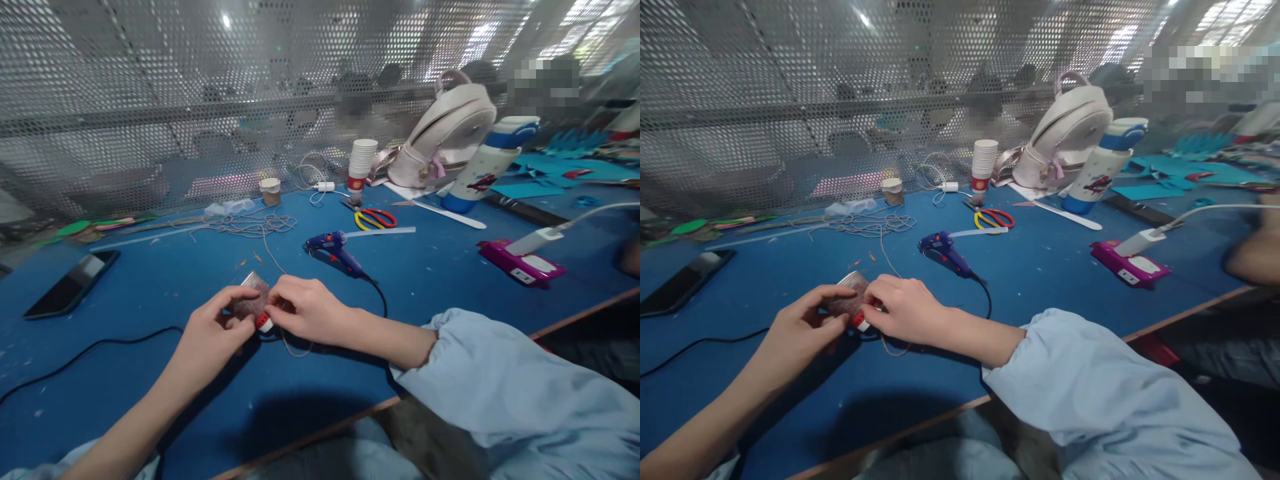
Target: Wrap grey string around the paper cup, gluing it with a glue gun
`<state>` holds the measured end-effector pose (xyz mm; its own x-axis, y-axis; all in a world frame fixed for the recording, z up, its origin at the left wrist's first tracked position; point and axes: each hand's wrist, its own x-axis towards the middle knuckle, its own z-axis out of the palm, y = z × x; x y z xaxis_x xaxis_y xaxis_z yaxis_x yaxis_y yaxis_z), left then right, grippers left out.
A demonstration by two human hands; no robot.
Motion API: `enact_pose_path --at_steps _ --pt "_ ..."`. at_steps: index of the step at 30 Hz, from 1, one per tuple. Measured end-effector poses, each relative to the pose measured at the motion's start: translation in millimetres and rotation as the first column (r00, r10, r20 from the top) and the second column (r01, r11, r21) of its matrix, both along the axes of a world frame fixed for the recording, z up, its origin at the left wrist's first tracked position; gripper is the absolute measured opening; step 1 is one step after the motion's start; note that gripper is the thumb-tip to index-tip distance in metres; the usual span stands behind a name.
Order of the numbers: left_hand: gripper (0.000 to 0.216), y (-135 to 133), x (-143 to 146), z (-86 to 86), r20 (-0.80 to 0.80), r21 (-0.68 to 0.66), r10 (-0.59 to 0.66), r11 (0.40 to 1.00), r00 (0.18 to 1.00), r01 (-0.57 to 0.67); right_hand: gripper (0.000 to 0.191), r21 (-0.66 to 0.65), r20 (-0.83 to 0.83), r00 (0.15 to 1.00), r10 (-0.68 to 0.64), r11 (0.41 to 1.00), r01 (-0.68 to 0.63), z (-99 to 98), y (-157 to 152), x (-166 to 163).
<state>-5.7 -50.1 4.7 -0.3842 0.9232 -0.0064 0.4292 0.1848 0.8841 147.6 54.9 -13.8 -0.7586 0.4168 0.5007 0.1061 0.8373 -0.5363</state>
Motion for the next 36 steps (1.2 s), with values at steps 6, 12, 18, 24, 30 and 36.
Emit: enact_pose_path --at_steps 6,12,18,24,30,36 --pt "0.03 1 1 6.3 0.022 -0.011 -0.021 1.0 1.0 0.021 0.012 -0.003 0.047 0.999 0.001 1.0 -0.001 3.5 -3 1" --pt "0.029 0 3 6.4 -0.004 -0.012 -0.039 0.999 0.999 0.038 0.014 0.014 0.072 0.997 0.003 1.0 -0.004 1.1 -2 0" --pt "0.033 -1 1 -1.5 -0.066 0.029 -0.029 0.999 0.997 0.031 0.014 -0.042 0.037 0.999 0.034 0.999 -0.032 0.4 1 0" --pt "0.034 -2 1 0.4 -0.004 0.006 -0.048 0.999 0.999 0.048 0.013 -0.156 0.031 0.996 0.086 0.984 -0.08 6.2 1 1" --pt "0.033 -2 -2 0.1 -0.006 0.021 -0.006 1.0 1.0 0.006 0.004 -0.02 0.059 0.995 0.083 0.996 -0.082 6.4 -1 6" --pt "0.036 -4 -4 -1.7 -0.015 0.001 0.0 1.0 1.0 0.0 0.012 0.209 0.053 0.995 0.081 0.974 -0.09 2.1 0 8"
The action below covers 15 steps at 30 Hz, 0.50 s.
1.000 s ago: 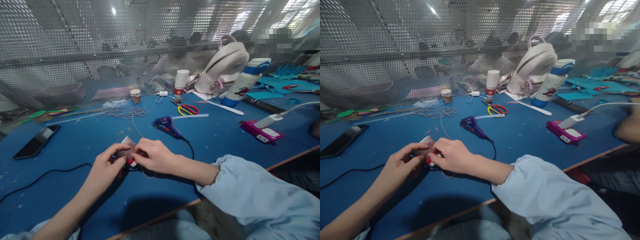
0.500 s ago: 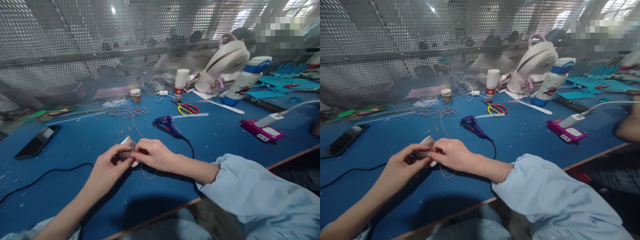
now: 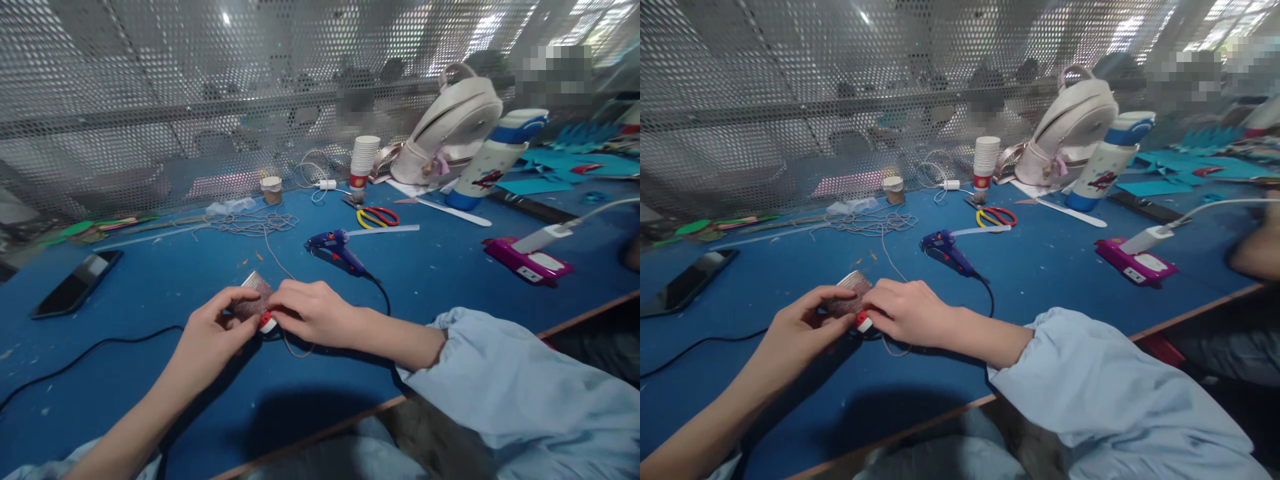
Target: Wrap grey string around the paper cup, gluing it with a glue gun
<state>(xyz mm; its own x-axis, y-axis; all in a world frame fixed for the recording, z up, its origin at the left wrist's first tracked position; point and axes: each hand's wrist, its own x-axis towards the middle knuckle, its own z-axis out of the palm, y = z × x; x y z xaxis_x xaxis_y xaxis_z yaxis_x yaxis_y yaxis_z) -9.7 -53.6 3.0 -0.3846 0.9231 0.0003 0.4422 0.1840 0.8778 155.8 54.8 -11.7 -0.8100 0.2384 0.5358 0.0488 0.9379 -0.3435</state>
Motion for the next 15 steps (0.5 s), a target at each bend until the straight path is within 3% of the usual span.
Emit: enact_pose_path --at_steps 5,10,12,15 --pt "0.034 0.4 1.6 -0.3 -0.025 0.011 -0.019 1.0 1.0 0.019 0.023 0.219 -0.009 1.0 -0.018 0.975 0.019 0.6 2.6 -1.1" --pt "0.033 0.2 2.7 2.1 0.004 -0.02 -0.035 0.999 0.999 0.035 0.027 0.447 -0.075 0.997 -0.019 0.893 0.05 2.9 6.8 -2.2" --pt "0.032 -0.2 2.8 3.2 0.034 -0.042 -0.042 0.998 0.999 0.044 0.027 0.463 -0.064 0.998 -0.029 0.885 0.055 4.1 8.3 -1.3" --pt "0.034 0.0 3.4 5.4 0.1 -0.058 -0.046 0.997 0.994 0.052 0.023 0.367 -0.023 0.998 -0.055 0.928 0.06 6.8 9.4 1.4"
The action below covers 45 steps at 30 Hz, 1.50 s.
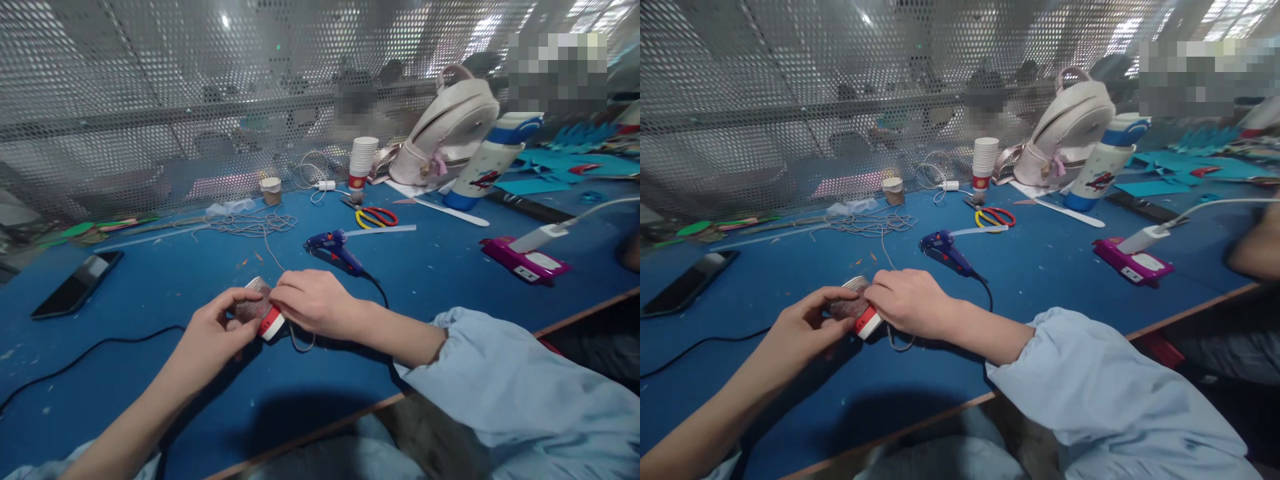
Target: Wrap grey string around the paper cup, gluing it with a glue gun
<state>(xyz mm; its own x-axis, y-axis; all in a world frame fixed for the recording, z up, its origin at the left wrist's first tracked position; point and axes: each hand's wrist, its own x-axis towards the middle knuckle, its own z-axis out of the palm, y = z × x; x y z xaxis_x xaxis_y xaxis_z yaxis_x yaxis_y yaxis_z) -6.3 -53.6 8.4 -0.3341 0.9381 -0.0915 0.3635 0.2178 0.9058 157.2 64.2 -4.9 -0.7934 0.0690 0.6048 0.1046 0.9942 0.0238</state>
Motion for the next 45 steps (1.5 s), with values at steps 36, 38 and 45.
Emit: enact_pose_path --at_steps 36,38,45 --pt "0.037 -7 -8 12.8 -0.053 -0.085 -0.094 0.992 0.994 0.089 0.031 0.308 0.151 0.956 0.251 0.907 -0.287 5.9 22 14" --pt "0.036 -7 -9 11.7 -0.069 -0.079 -0.097 0.993 0.993 0.092 0.03 0.256 0.117 0.957 0.267 0.923 -0.288 3.3 22 13" --pt "0.037 -7 -8 11.0 -0.194 0.012 -0.04 0.999 0.98 0.043 0.02 -0.206 -0.114 0.968 0.223 0.948 -0.242 -2.7 7 8"
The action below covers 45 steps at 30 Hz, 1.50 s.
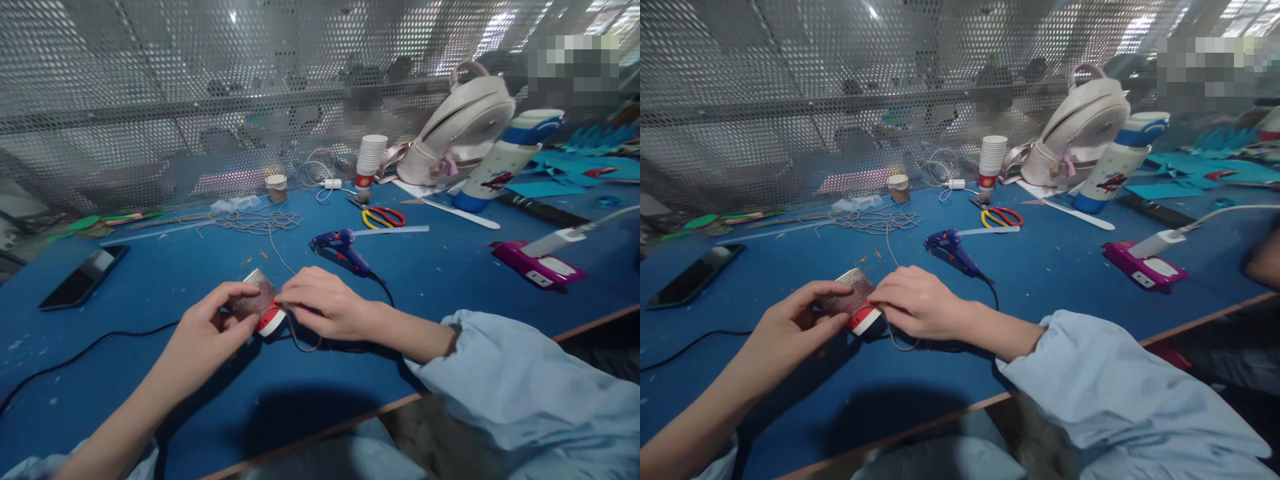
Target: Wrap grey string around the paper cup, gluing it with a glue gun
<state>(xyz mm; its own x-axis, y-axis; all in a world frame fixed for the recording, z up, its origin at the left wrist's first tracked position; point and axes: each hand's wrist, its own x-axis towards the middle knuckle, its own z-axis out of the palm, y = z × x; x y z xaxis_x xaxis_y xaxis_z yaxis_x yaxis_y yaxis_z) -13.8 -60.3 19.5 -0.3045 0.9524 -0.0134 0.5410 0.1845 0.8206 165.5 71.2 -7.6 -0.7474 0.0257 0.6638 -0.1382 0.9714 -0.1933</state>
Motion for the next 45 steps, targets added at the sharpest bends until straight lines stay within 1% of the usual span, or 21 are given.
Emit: enact_pose_path --at_steps 2,3,5,7,9,16,21,24,29,32,36,41,43,45 --pt "0.039 0 1 -2.0 -0.051 0.048 0.017 0.999 0.999 -0.015 0.015 -0.146 -0.025 0.999 -0.029 0.989 0.025 -0.9 -6 -2" --pt "0.039 0 2 -3.5 -0.069 0.075 0.022 0.997 0.997 -0.017 0.013 -0.192 -0.03 0.999 -0.04 0.981 0.033 -1.4 -8 -3" --pt "0.038 1 4 -6.6 -0.097 0.134 0.037 0.991 0.995 -0.023 0.01 -0.232 -0.043 0.997 -0.058 0.972 0.046 -2.6 -12 -5" --pt "0.035 0 6 -8.7 -0.129 0.196 0.07 0.98 0.989 -0.043 0.011 -0.234 -0.052 0.996 -0.078 0.97 0.064 -3.8 -14 -6" --pt "0.035 0 8 -9.3 -0.151 0.23 0.104 0.971 0.983 -0.068 0.012 -0.212 -0.049 0.994 -0.097 0.974 0.085 -4.7 -15 -7" --pt "0.051 0 12 -9.4 -0.164 0.204 0.146 0.973 0.976 -0.112 0.018 -0.079 0.006 0.985 -0.171 0.982 0.171 -6.9 -17 -11" --pt "0.032 1 13 -11.0 -0.244 0.132 0.102 0.989 0.964 -0.071 0.017 -0.03 -0.019 0.978 -0.206 0.978 0.205 -7.2 -16 -13" --pt "0.027 1 13 -11.2 -0.25 0.147 0.086 0.988 0.964 -0.05 0.016 -0.071 -0.009 0.981 -0.196 0.978 0.195 -7.2 -16 -13" --pt "0.022 0 15 -10.8 -0.269 0.198 0.111 0.979 0.957 -0.057 0.012 -0.25 0.05 0.981 -0.188 0.949 0.195 -5.8 -19 -14" --pt "0.02 0 16 -9.9 -0.254 0.204 0.102 0.978 0.962 -0.05 0.012 -0.313 0.067 0.982 -0.179 0.93 0.191 -5.8 -19 -15" --pt "0.025 1 16 -9.1 -0.204 0.172 0.077 0.984 0.976 -0.042 0.011 -0.318 0.055 0.982 -0.18 0.929 0.188 -7.0 -18 -15" --pt "0.016 1 15 -8.8 -0.252 0.231 0.098 0.972 0.963 -0.038 0.011 -0.323 0.063 0.986 -0.157 0.931 0.169 -4.6 -22 -14" --pt "0.015 1 15 -8.6 -0.26 0.249 0.11 0.967 0.959 -0.044 0.01 -0.298 0.073 0.988 -0.133 0.943 0.149 -3.3 -24 -13" --pt "0.015 2 14 -8.5 -0.261 0.254 0.112 0.966 0.959 -0.044 0.011 -0.228 0.08 0.991 -0.111 0.965 0.127 -2.6 -25 -11"
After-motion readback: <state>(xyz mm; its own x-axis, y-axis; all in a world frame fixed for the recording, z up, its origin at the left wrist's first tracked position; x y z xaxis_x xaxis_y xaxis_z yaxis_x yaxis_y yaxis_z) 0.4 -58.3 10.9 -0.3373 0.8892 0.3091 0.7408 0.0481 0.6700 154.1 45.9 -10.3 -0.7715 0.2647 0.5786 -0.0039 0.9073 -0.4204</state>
